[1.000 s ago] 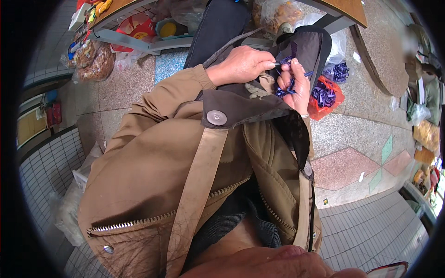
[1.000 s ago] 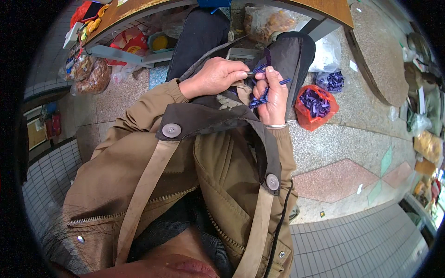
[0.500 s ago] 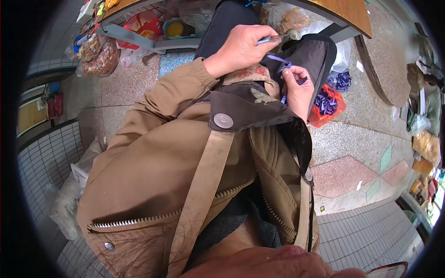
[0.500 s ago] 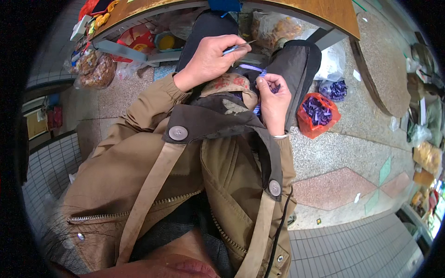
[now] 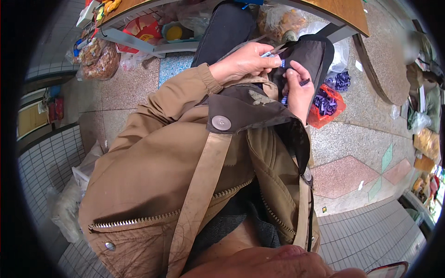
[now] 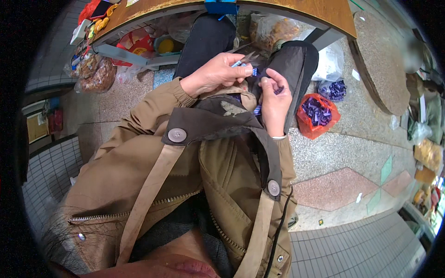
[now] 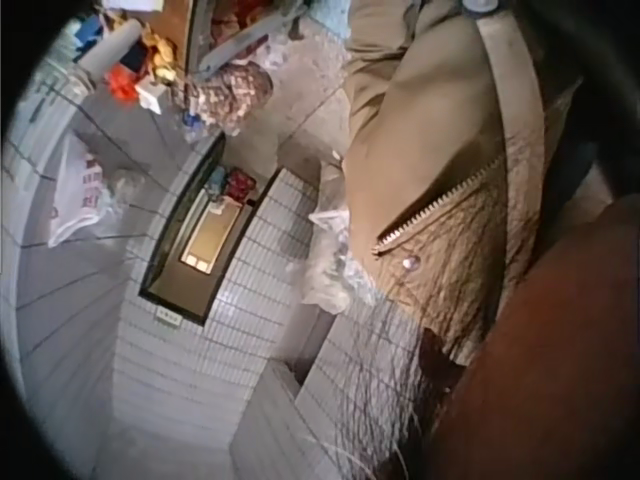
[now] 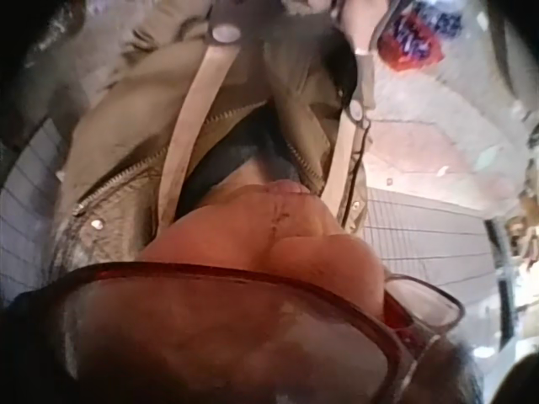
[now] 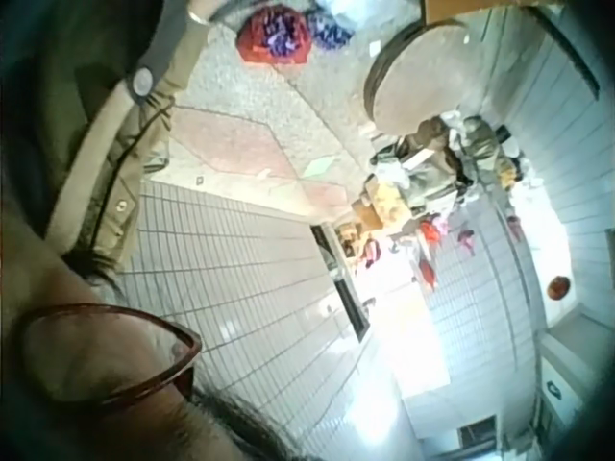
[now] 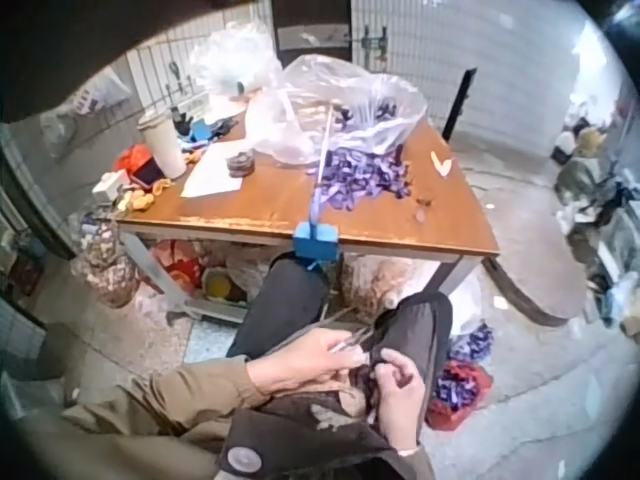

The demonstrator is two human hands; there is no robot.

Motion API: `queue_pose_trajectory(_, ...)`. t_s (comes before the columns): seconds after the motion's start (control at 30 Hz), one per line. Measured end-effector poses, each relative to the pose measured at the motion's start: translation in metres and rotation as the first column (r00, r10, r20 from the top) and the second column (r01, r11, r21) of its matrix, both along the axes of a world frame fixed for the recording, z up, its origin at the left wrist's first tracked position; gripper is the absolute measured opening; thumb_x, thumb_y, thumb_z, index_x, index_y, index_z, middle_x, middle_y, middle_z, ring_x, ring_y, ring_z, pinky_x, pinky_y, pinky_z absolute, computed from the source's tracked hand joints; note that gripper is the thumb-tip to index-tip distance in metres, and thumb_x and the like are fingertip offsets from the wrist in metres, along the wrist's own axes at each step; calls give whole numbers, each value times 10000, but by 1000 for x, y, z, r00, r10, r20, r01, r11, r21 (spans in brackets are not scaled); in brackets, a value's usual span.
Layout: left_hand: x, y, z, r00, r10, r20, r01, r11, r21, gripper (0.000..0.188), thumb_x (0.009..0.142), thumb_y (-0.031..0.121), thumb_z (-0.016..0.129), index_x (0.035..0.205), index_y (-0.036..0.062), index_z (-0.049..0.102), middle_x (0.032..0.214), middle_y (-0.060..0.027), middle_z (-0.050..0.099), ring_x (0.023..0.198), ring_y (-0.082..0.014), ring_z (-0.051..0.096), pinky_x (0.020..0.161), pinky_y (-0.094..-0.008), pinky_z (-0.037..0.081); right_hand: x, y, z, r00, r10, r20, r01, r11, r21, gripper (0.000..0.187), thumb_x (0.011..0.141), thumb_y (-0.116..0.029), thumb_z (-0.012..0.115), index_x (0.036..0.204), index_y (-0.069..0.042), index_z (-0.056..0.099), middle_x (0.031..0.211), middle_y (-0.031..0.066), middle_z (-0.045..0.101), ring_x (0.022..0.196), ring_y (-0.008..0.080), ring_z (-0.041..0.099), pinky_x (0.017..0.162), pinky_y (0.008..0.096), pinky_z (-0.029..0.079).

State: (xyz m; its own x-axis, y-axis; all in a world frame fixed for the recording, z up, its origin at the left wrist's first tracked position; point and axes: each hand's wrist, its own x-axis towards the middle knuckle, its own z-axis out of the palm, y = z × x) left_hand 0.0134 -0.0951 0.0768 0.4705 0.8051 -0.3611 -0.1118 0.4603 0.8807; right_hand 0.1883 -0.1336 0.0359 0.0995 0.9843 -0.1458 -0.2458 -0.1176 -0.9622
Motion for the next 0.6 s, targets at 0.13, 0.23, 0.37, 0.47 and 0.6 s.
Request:
queue_pose_trajectory(0.13,-3,2,-3,974,-4,227,26,995,-92,157,876,143,656,950,37,565,684,30,496,503,15,350,414,-147,248,12,-1,8,887,139,-441,-223,964,-145,266,942,-140,552,1173,-9,548,837,34,597,462,27,379,397,193,278)
queue_pose_trajectory(0.23,-4,3,-8,951,12,310,38,987,-154,146,888,119,635,961,27,549,676,42,466,493,5,342,407,-154,253,16,0,3,751,273,-601,-401,912,-86,281,967,-198,515,1172,-8,545,862,27,583,460,29,354,405,185,269)
queue_pose_trajectory(0.37,-4,3,-15,921,-12,390,108,968,-225,110,907,118,608,933,36,540,641,65,412,488,7,337,399,-152,259,14,-1,9,675,264,-689,-412,910,-55,231,975,-204,501,1083,-8,558,808,14,549,469,34,346,422,188,288)
queue_pose_trajectory(0.47,-2,2,-18,913,-26,408,143,955,-260,99,913,121,599,920,43,538,623,75,392,485,11,334,390,-149,256,13,-1,6,638,261,-724,-403,915,-26,201,973,-201,506,1011,-12,564,758,11,533,468,38,345,423,193,294)
queue_pose_trajectory(0.6,3,-1,-18,946,-35,323,125,957,-262,88,911,122,598,883,58,544,600,78,390,466,10,320,376,-149,241,13,0,0,703,255,-664,-333,943,9,159,954,-166,542,937,-12,575,698,17,529,462,50,368,414,200,293)
